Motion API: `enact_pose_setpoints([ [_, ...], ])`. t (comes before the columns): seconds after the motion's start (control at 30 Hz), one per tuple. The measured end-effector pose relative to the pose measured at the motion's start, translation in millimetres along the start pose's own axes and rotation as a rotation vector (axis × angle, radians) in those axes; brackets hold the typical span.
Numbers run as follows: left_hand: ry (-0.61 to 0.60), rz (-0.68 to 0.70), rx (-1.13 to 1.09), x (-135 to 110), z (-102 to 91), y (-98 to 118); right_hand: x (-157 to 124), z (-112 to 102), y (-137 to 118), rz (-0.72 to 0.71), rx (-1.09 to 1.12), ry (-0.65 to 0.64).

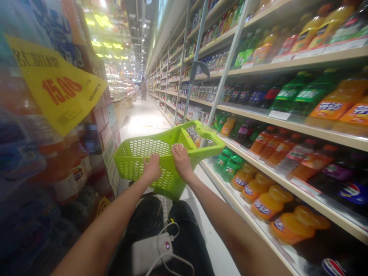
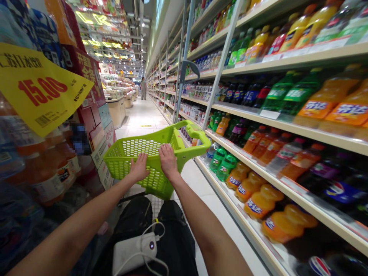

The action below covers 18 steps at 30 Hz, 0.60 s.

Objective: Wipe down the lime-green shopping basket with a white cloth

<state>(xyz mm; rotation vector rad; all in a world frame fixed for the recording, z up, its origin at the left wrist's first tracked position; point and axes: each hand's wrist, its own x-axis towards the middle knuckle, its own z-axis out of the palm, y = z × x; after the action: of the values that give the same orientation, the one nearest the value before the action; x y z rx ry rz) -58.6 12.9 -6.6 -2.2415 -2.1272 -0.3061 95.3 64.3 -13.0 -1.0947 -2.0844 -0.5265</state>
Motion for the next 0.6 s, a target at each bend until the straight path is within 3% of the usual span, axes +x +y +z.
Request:
enact_pose_setpoints([
  [0.13,0.000,0.024,0.001,1,0.7,-3,4,10,-14,-0.043,0.011,-0.064],
  [0.3,0.059,0.034,-0.137,8,0.5,-2,13,-3,-19,0.037,0.010,-0.098],
  [0.47,0.182,0.200,-0.297,16,1.0,16,16,-8,-25,0.192,0.126,-0.043],
  [0.6,0.181,0.216,-0.282,23,5.9,34,6,-2,-23,0.148,0.191,0.029],
])
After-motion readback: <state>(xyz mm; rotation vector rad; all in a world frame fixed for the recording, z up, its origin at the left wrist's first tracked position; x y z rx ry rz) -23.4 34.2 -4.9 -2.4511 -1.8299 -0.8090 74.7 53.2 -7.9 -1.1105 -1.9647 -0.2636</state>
